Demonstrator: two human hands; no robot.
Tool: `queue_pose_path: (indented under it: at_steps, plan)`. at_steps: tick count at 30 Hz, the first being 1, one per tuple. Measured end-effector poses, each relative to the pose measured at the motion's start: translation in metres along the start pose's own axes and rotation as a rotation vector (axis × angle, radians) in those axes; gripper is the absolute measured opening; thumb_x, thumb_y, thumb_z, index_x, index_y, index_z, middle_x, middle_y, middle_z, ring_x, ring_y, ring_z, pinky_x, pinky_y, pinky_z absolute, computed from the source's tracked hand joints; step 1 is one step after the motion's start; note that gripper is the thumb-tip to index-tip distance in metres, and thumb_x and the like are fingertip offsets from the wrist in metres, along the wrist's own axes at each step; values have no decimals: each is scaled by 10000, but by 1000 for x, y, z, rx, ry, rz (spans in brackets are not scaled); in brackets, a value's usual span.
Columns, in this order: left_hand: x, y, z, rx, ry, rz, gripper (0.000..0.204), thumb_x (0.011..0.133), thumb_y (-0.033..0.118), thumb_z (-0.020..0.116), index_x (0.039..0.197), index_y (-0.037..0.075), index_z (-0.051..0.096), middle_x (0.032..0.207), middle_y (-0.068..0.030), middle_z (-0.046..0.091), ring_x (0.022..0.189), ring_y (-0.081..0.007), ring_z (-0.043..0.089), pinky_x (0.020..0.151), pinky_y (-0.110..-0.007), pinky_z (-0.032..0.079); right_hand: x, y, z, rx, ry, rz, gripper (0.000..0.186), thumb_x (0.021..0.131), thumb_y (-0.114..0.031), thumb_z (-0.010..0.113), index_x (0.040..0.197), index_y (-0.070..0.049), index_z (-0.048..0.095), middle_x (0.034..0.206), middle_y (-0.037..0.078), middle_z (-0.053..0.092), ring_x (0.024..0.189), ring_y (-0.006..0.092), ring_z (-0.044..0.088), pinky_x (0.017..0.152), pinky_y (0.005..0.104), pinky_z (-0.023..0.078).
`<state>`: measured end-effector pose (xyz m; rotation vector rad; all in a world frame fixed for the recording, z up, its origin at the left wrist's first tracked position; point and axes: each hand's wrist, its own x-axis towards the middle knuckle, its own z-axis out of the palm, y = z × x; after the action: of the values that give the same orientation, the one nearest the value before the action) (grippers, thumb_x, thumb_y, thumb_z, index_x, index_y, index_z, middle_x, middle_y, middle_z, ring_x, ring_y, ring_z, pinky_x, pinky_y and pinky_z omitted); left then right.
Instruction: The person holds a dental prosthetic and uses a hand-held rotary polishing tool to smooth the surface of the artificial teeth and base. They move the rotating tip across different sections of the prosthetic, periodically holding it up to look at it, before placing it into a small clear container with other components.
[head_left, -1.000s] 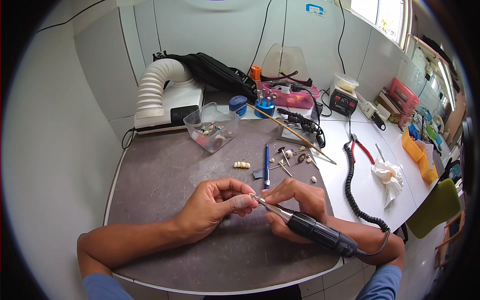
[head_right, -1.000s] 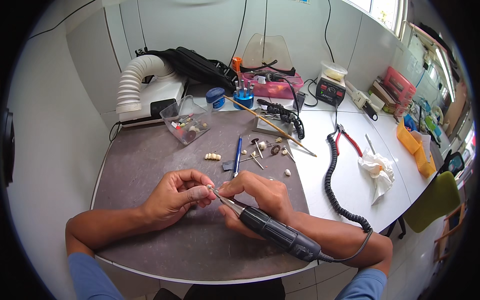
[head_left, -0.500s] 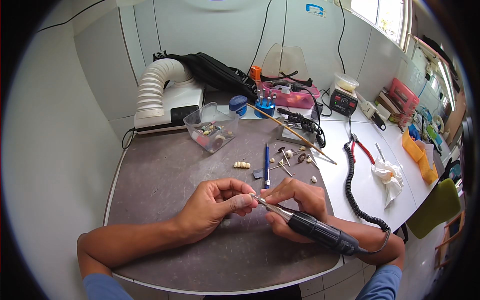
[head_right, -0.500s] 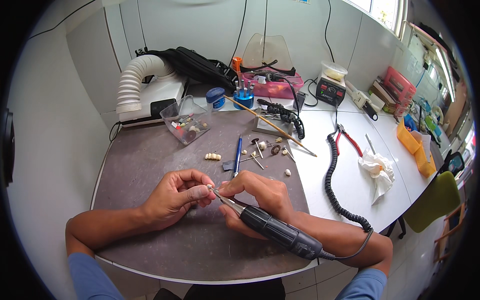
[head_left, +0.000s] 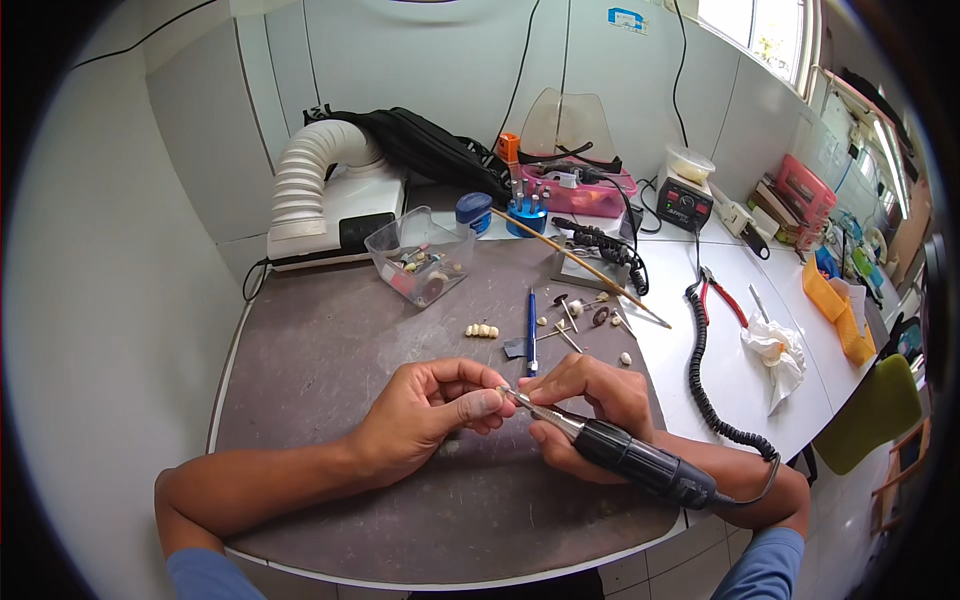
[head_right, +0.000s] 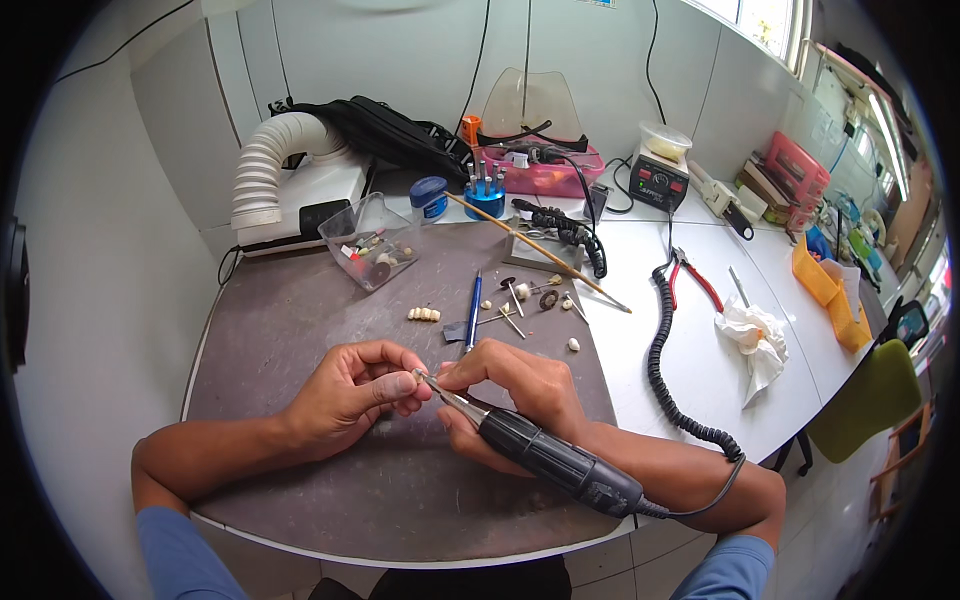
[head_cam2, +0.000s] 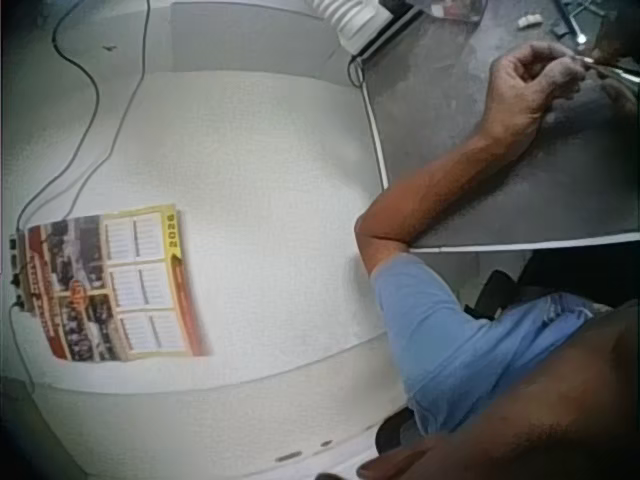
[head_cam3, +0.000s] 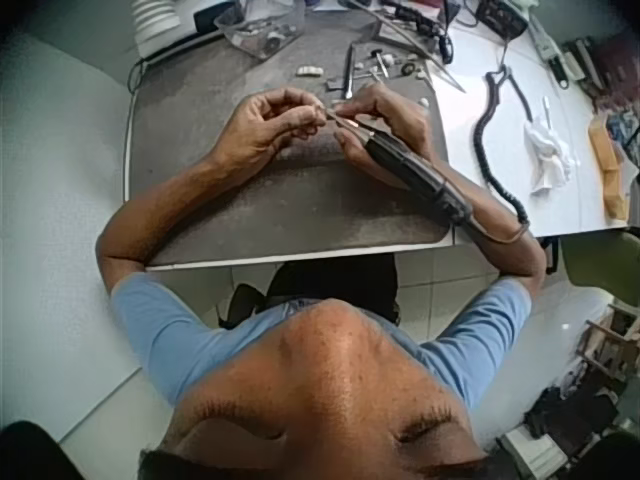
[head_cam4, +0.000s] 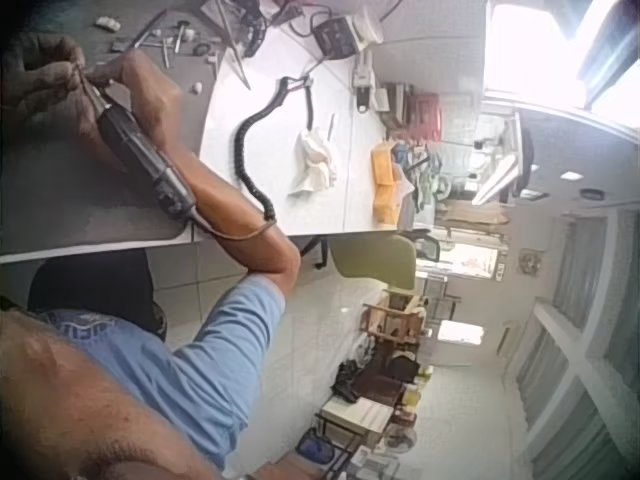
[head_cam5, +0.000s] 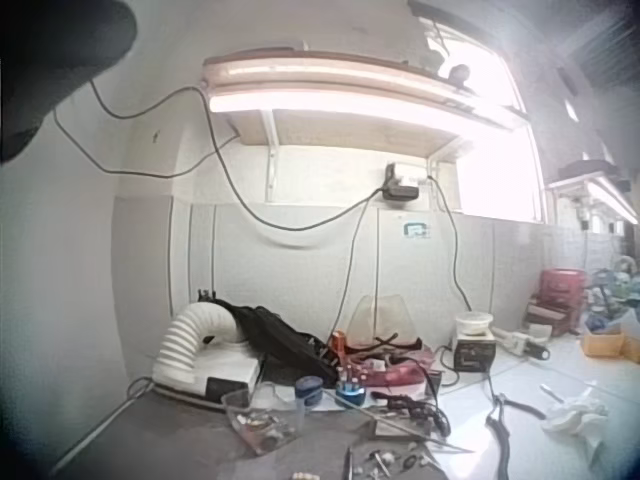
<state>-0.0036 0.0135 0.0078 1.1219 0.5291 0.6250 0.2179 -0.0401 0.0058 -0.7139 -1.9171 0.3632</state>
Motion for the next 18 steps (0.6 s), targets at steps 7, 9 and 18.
queue_pose_path:
  at_steps: [7, 9, 18]
  plan:
    - [1, 0, 1, -3, 2, -12, 173, 930, 95, 675, 1072, 6, 635, 963, -80, 699, 882, -117, 659, 788, -248, 524, 1, -1, -1, -24, 3, -7, 275, 726, -39, 771, 953, 27, 630, 888, 157, 682, 853, 282, 722, 751, 342, 579]
    - [1, 0, 1, -3, 6, -10, 170, 930, 95, 674, 1071, 7, 635, 965, -80, 698, 880, -117, 656, 788, -248, 523, 0, 0, -1, -13, -2, -6, 278, 725, -38, 771, 954, 28, 628, 888, 159, 681, 847, 282, 721, 747, 343, 579]
    - [1, 1, 1, 5, -8, -17, 175, 941, 110, 663, 1080, 8, 631, 967, -70, 692, 891, -115, 649, 794, -249, 520, 0, 0, -1, -6, -9, -4, 282, 723, -37, 767, 951, 32, 617, 886, 163, 680, 829, 281, 718, 737, 339, 576]
